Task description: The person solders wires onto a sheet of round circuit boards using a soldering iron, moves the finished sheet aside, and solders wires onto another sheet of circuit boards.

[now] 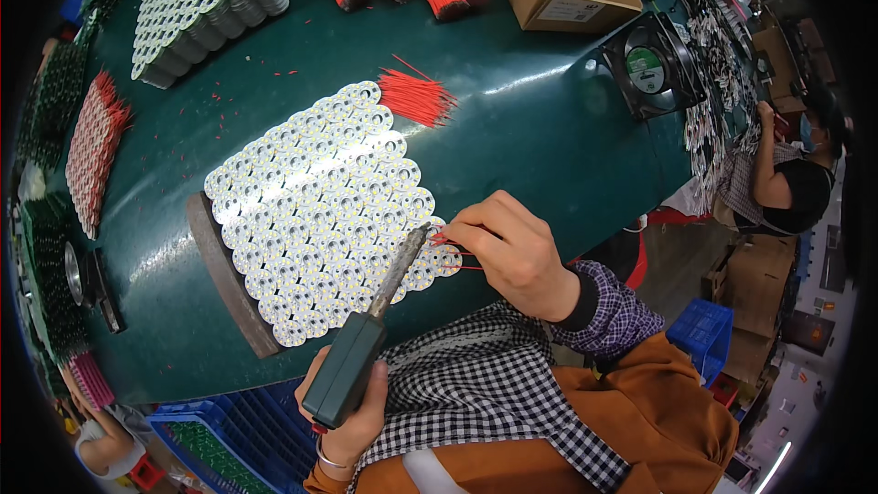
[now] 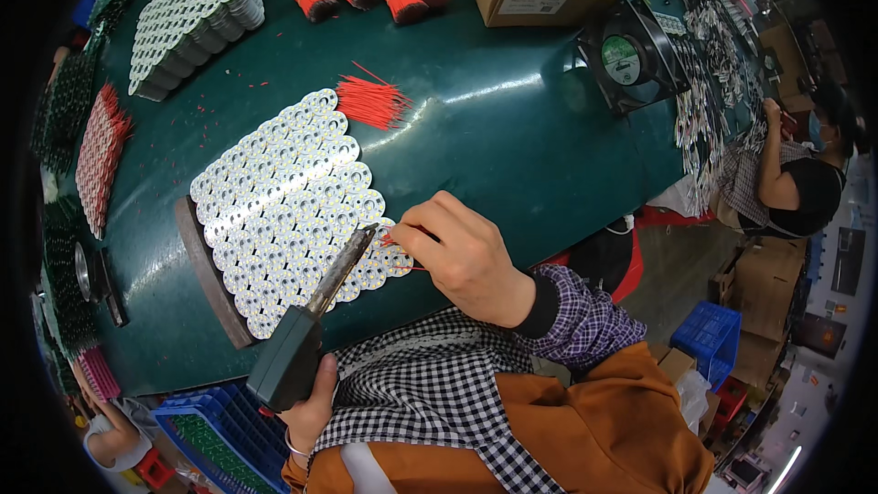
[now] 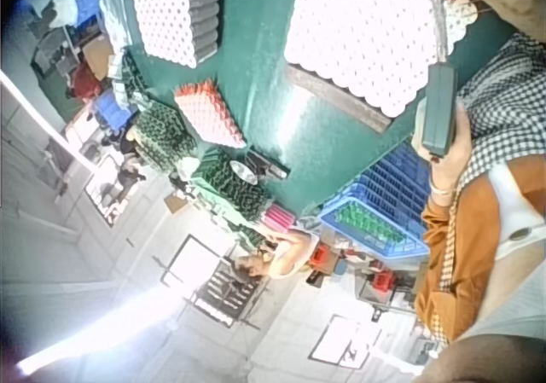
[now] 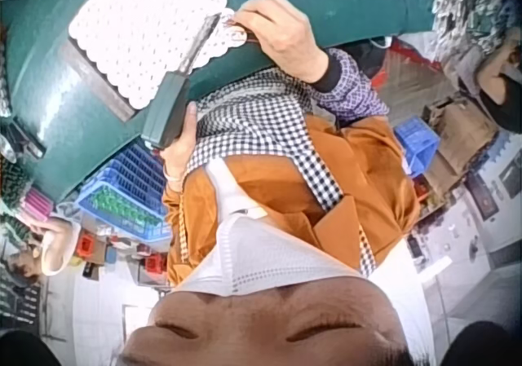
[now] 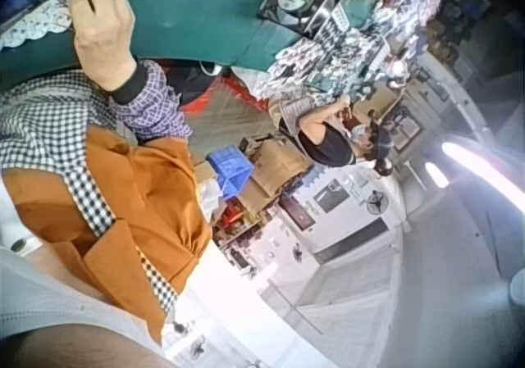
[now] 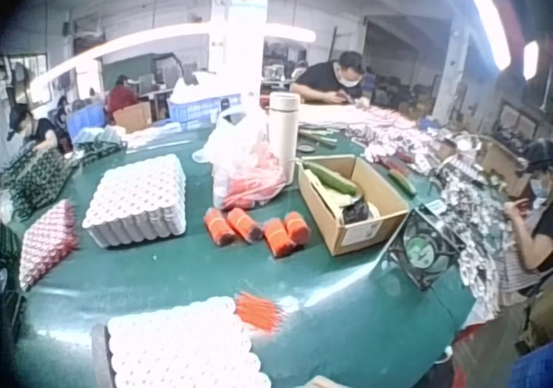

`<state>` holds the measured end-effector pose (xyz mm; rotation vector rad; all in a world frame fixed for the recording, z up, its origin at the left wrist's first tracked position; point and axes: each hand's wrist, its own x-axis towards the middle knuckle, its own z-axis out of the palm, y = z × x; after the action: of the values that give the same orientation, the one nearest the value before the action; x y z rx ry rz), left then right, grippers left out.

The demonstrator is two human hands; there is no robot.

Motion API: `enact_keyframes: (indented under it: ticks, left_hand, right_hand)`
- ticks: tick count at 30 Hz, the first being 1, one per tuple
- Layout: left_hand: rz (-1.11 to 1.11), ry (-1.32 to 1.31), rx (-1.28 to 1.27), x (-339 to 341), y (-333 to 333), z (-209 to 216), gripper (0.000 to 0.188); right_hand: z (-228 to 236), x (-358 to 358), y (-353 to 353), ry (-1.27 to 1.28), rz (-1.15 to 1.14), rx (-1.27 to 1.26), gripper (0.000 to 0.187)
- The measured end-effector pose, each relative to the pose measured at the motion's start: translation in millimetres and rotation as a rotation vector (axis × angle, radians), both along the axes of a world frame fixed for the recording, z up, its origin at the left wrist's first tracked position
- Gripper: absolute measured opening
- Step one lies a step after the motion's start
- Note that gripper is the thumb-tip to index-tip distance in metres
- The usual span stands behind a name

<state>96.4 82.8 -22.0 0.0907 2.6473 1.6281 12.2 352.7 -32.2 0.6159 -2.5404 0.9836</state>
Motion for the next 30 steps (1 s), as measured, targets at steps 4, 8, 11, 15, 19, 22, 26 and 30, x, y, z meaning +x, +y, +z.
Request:
enact_keyframes:
  ticks: [4, 8, 11, 15, 19, 22, 26, 30]
  left_hand:
    - [-0.019, 0.0, 0.014, -4, 4, 2, 0.023]
    - [-0.022, -0.019, -0.005, -5, 6, 5, 0.02]
    - [-0.029, -0.045, -0.026, -1, 3, 1, 0.019]
    - [-0.052, -0.024, -0.037, -1, -1, 1, 0.02]
    - [0.075, -0.108, -0.002, 13, -10, -1, 0.023]
    - [0.202, -0.233, 0.085, 16, -13, 6, 0.027]
    - [0.003, 0.032, -0.04, 15, -19, 1, 0.04]
    - [0.148, -0.095, 0.201, 16, -11, 4, 0.041]
  right_hand:
    - [0, -1, 0, -0.005, 0.004, 0.012, 0.031]
    - [1, -1, 0, -0.024, 0.002, 0.026, 0.032]
    - [1, -2, -1, -0.021, -0.005, 0.028, 0.032]
    - [0, -2, 0, -0.025, -0.01, 0.032, 0.032]
    - [1, -3, -1, -0.025, -0.005, 0.034, 0.031]
    - [2, -3, -1, -0.023, -0.009, 0.038, 0.03]
    - [5, -4, 0, -0.005, -0.016, 0.019, 0.028]
    - [8, -13, -6, 0.065, -0.026, -0.013, 0.027]
